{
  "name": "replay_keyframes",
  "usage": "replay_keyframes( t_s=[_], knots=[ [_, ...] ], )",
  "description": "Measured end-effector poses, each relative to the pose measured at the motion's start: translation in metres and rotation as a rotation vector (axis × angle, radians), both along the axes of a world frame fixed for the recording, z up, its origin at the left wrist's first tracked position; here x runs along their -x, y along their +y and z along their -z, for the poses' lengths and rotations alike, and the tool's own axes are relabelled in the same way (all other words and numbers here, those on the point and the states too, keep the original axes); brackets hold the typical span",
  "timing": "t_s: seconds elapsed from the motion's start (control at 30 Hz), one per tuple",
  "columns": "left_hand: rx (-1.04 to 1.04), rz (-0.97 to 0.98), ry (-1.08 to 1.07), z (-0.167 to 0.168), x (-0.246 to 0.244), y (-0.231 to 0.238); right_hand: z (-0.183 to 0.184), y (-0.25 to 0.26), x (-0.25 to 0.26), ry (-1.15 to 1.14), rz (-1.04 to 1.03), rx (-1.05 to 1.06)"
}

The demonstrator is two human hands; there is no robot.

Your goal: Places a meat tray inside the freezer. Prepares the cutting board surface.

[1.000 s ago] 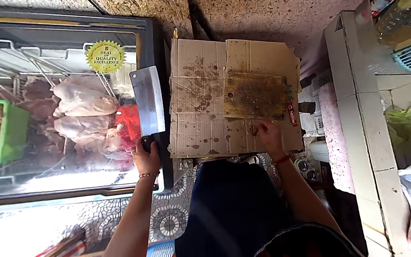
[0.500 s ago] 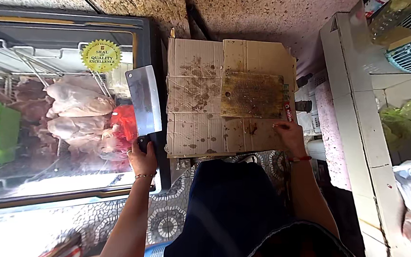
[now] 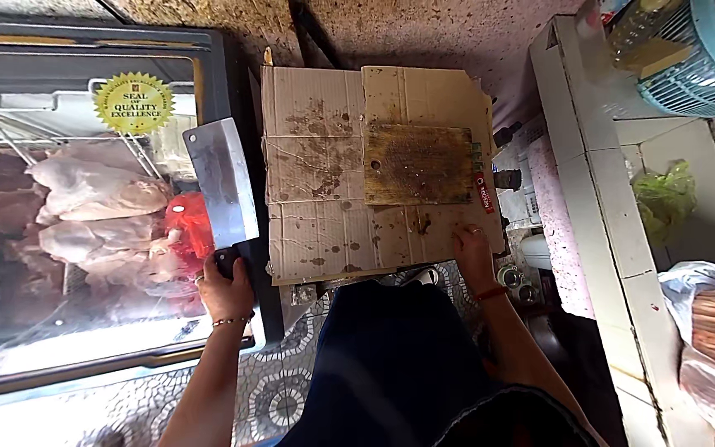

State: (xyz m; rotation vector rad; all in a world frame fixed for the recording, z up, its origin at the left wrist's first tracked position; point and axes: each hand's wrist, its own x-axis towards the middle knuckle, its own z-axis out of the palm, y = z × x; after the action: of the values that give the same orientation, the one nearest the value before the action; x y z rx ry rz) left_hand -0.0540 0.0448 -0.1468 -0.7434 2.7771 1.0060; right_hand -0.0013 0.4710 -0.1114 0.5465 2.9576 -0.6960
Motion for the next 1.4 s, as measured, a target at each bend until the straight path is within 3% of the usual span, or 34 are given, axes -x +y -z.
replay_keyframes(
  t_s=[0.23, 0.3, 0.43, 0.5, 0.6, 0.73, 0.8, 0.97, 1.1, 1.2, 1.3, 1.4],
  knots=[
    [-0.006, -0.006, 0.010, 0.001, 0.000, 0.000, -0.023, 0.045, 0.008, 0.246, 0.571, 0.707],
    [-0.011, -0.004, 0.016, 0.000, 0.001, 0.000, -0.022, 0.049, 0.015, 0.260, 0.623, 0.832],
    [-0.017, -0.003, 0.010, 0.002, 0.000, -0.002, -0.022, 0.043, 0.020, 0.207, 0.551, 0.879],
    [-0.009, -0.002, 0.014, 0.002, 0.000, -0.002, -0.018, 0.043, 0.022, 0.136, 0.487, 0.788],
    [0.001, -0.007, 0.015, 0.001, 0.000, -0.001, -0.011, 0.043, 0.024, -0.079, 0.280, 0.387],
    [0.009, -0.004, 0.017, 0.001, -0.001, 0.000, -0.006, 0.019, 0.024, -0.213, 0.118, 0.032],
    [0.017, 0.003, 0.019, 0.000, 0.000, -0.001, -0.003, 0.014, 0.019, -0.178, 0.120, -0.004],
    [0.008, 0.003, 0.006, -0.001, -0.001, 0.000, -0.019, 0.008, 0.011, 0.033, 0.134, 0.163],
    [0.012, 0.000, 0.016, 0.001, 0.000, 0.000, -0.004, 0.004, 0.017, -0.131, 0.030, 0.027],
    [0.010, 0.006, 0.023, 0.001, -0.001, -0.001, 0.011, 0.005, 0.015, -0.056, 0.024, -0.055],
    [0.000, 0.007, 0.029, 0.002, 0.000, -0.002, 0.011, 0.023, 0.010, 0.108, 0.203, 0.147],
    [-0.006, -0.009, 0.009, 0.002, 0.000, -0.002, -0.002, 0.046, 0.012, 0.291, 0.586, 0.779]
  ],
)
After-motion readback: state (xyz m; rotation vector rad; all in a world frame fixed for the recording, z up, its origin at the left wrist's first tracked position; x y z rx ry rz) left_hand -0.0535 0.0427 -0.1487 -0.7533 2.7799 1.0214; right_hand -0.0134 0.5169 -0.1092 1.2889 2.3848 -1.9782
